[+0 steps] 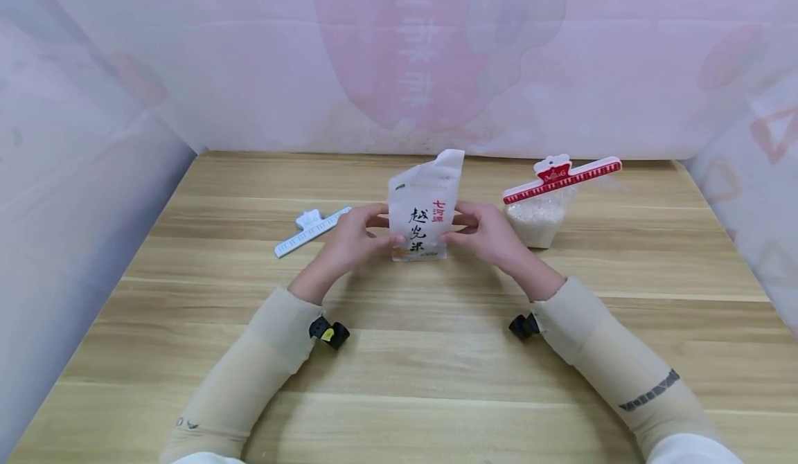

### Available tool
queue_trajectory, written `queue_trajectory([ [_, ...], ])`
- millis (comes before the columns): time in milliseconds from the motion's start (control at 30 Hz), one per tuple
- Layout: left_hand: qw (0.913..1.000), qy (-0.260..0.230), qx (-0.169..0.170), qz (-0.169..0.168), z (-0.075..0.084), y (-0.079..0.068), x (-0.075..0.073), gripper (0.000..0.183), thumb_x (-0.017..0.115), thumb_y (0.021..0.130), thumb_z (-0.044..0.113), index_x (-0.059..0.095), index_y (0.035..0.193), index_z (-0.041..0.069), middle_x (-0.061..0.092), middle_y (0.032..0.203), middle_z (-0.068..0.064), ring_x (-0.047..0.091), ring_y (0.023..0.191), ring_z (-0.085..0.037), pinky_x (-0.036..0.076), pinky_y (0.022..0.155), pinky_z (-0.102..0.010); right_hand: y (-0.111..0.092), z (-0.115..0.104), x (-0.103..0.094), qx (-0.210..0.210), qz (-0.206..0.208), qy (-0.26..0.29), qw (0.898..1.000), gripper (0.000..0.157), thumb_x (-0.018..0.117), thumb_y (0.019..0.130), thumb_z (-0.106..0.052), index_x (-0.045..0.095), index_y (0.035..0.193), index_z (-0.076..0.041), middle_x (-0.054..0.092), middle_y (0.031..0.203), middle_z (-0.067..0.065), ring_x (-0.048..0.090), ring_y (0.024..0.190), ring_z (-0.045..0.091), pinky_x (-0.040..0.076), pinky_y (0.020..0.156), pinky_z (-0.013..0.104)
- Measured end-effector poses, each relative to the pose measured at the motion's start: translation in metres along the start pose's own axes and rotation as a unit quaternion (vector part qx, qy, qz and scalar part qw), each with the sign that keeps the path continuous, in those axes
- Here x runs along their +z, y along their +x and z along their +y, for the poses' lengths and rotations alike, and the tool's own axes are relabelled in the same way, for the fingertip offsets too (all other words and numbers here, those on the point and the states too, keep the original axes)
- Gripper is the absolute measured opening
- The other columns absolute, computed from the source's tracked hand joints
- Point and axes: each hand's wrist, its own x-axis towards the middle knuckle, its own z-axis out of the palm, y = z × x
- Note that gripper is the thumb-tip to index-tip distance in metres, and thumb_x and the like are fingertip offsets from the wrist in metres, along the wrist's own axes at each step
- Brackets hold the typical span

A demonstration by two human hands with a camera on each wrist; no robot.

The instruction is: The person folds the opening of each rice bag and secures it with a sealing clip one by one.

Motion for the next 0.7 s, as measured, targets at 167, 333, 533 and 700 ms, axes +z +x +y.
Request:
queue_trajectory([
  [167, 0.9999, 0.015, 0.007, 0.003, 0.001, -0.006, 0.004, 0.051, 0.077, 0.088, 0.027, 0.06, 0.134, 0.011, 0.068, 0.128, -0.012, 0.067, 0.115, -0.028, 0.057, 0.092, -0.043, -0.008, 0.002, 0.0, -0.009, 0.001, 0.0, 1.0, 0.057, 0.076, 0.087, -0.008, 0.055, 0.139, -0.002, 0.065, 0.128, 0.022, 0.066, 0.117, 0.036, 0.053, 0.099, 0.046],
  [333, 0.9998, 0.015, 0.012, 0.001, 0.003, -0.012, 0.007, 0.049, 0.077, 0.088, 0.026, 0.061, 0.132, 0.011, 0.066, 0.13, -0.009, 0.064, 0.12, -0.026, 0.057, 0.092, -0.041, -0.014, 0.003, 0.0, -0.011, -0.005, -0.007, 1.0, 0.056, 0.077, 0.086, -0.008, 0.056, 0.138, -0.003, 0.067, 0.124, 0.021, 0.067, 0.115, 0.035, 0.053, 0.098, 0.046],
  [533, 0.9995, -0.006, 0.03, -0.003, 0.005, -0.018, 0.011, 0.048, 0.078, 0.087, 0.023, 0.062, 0.131, 0.01, 0.067, 0.129, -0.01, 0.065, 0.119, -0.026, 0.058, 0.089, -0.039, -0.02, 0.005, 0.0, -0.02, -0.01, -0.008, 1.0, 0.053, 0.076, 0.087, -0.007, 0.058, 0.136, -0.001, 0.067, 0.125, 0.021, 0.067, 0.115, 0.035, 0.054, 0.097, 0.045],
  [700, 0.9994, -0.009, 0.033, -0.006, 0.006, -0.024, 0.014, 0.051, 0.079, 0.086, 0.023, 0.062, 0.132, 0.01, 0.068, 0.128, -0.01, 0.065, 0.118, -0.026, 0.059, 0.087, -0.037, -0.029, 0.005, 0.0, -0.035, -0.008, -0.009, 0.999, 0.051, 0.077, 0.086, -0.006, 0.059, 0.134, 0.0, 0.067, 0.127, 0.021, 0.067, 0.114, 0.035, 0.056, 0.094, 0.043],
])
